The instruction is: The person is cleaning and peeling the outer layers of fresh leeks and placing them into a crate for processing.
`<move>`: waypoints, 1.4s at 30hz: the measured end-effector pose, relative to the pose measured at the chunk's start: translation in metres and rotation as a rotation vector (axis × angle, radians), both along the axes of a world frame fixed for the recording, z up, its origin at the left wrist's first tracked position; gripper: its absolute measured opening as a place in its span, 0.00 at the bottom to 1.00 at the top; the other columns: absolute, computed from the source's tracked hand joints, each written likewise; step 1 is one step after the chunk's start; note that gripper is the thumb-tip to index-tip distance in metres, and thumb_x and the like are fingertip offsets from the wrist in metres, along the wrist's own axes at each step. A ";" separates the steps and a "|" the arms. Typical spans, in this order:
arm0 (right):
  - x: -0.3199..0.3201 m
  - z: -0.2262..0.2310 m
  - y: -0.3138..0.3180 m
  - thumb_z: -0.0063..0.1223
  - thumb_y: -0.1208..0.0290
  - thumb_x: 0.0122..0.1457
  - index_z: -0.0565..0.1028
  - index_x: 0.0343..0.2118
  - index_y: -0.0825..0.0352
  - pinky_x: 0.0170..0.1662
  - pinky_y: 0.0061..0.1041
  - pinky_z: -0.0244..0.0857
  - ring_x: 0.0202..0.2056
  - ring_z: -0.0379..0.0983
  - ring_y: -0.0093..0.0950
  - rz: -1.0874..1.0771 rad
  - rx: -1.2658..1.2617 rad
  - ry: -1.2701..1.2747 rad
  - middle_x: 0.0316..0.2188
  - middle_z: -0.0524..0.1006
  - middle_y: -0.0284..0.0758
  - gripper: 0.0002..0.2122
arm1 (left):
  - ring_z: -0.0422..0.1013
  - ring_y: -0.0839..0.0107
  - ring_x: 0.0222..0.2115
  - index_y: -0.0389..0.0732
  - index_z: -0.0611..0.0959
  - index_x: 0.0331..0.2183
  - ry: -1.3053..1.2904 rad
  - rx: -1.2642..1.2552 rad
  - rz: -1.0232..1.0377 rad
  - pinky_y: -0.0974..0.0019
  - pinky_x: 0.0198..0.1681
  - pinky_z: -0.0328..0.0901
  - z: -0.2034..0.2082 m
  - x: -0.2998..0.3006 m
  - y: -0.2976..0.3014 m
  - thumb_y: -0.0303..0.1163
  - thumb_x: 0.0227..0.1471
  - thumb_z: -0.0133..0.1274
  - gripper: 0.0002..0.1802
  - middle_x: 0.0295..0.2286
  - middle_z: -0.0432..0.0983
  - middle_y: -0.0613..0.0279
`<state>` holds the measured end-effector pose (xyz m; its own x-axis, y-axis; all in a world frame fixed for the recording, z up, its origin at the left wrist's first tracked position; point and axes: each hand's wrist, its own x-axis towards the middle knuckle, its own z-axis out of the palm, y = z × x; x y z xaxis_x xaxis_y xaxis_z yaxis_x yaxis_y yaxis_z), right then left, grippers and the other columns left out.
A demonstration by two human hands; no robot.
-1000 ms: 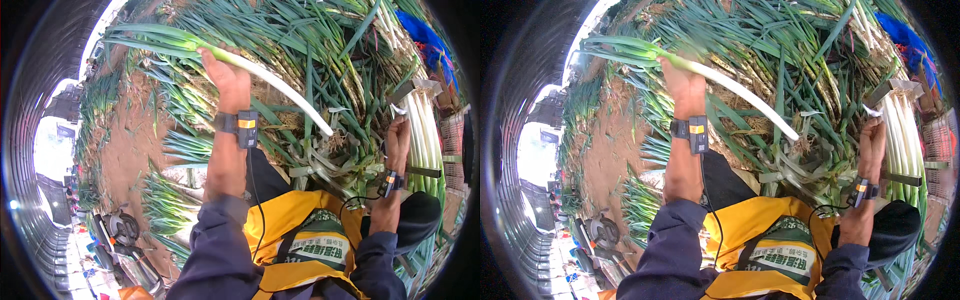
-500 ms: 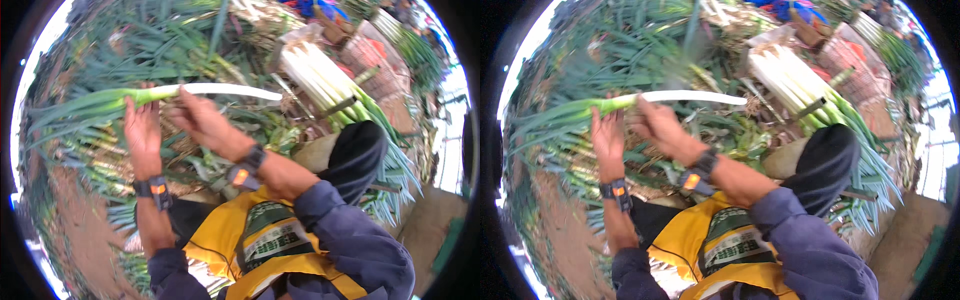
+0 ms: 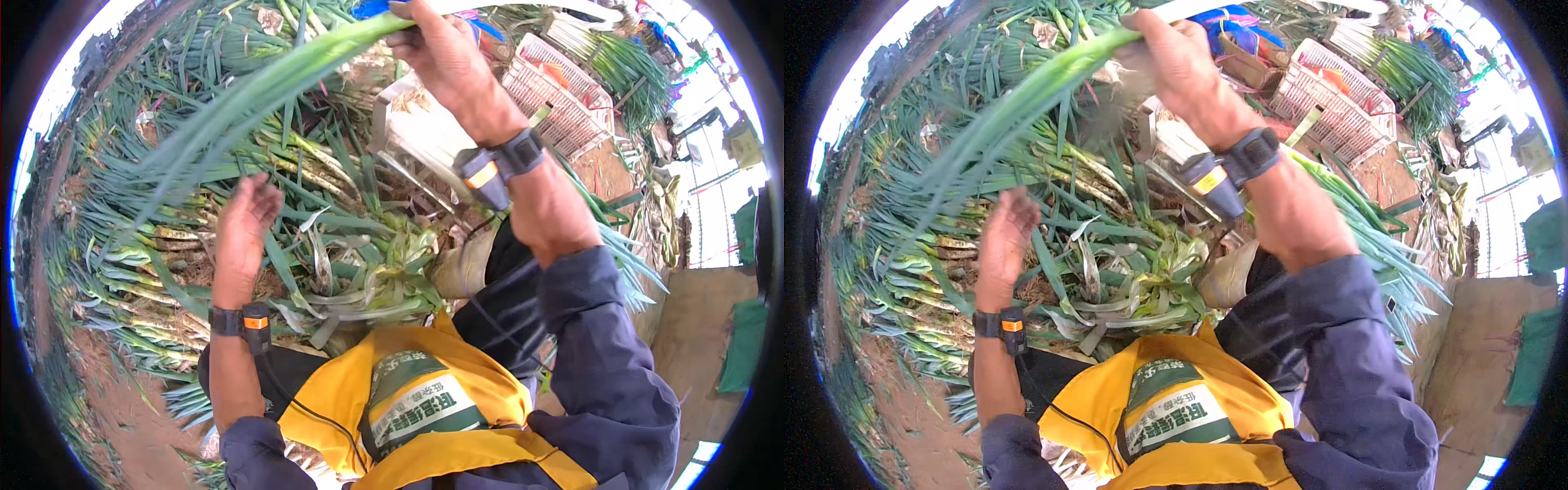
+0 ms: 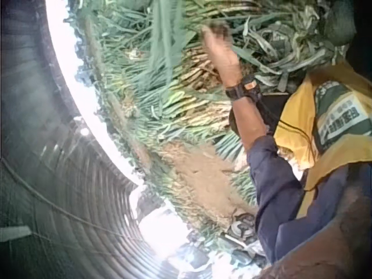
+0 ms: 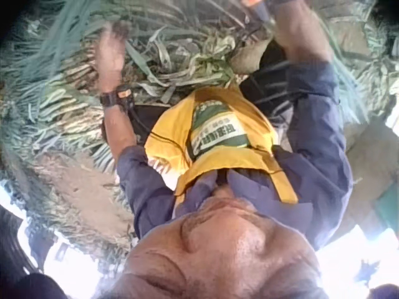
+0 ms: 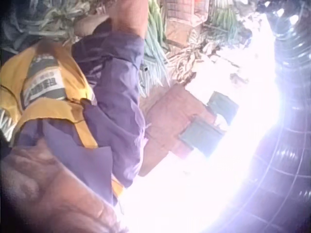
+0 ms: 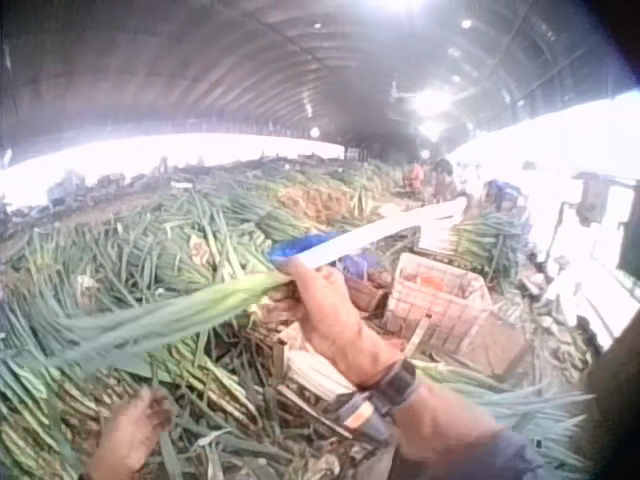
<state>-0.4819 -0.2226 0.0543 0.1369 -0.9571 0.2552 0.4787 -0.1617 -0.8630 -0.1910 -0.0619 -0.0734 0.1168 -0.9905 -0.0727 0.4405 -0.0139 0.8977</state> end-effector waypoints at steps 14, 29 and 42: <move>0.137 -0.051 0.057 0.59 0.70 0.59 0.78 0.34 0.74 0.27 0.22 0.73 0.24 0.76 0.26 0.204 0.186 -0.199 0.27 0.80 0.39 0.10 | 0.70 0.65 0.51 0.36 0.66 0.60 0.048 -0.123 0.087 0.62 0.55 0.66 0.023 -0.041 0.002 0.59 0.62 0.45 0.39 0.50 0.73 0.53; 0.130 -0.150 0.125 0.59 0.53 0.60 0.71 0.40 0.56 0.37 0.19 0.72 0.34 0.73 0.21 0.328 0.582 -0.637 0.38 0.77 0.32 0.14 | 0.66 0.61 0.49 0.33 0.70 0.47 0.489 -0.339 0.899 0.56 0.58 0.65 0.035 0.152 0.047 0.48 0.55 0.60 0.31 0.44 0.66 0.54; 0.078 -0.141 0.134 0.37 0.49 0.70 0.67 0.58 0.68 0.24 0.10 0.61 0.21 0.67 0.12 0.418 0.524 -0.583 0.35 0.80 0.31 0.26 | 0.77 0.65 0.33 0.26 0.83 0.31 -1.145 0.334 1.058 0.65 0.39 0.68 0.019 0.193 0.112 0.36 0.50 0.53 0.19 0.30 0.81 0.54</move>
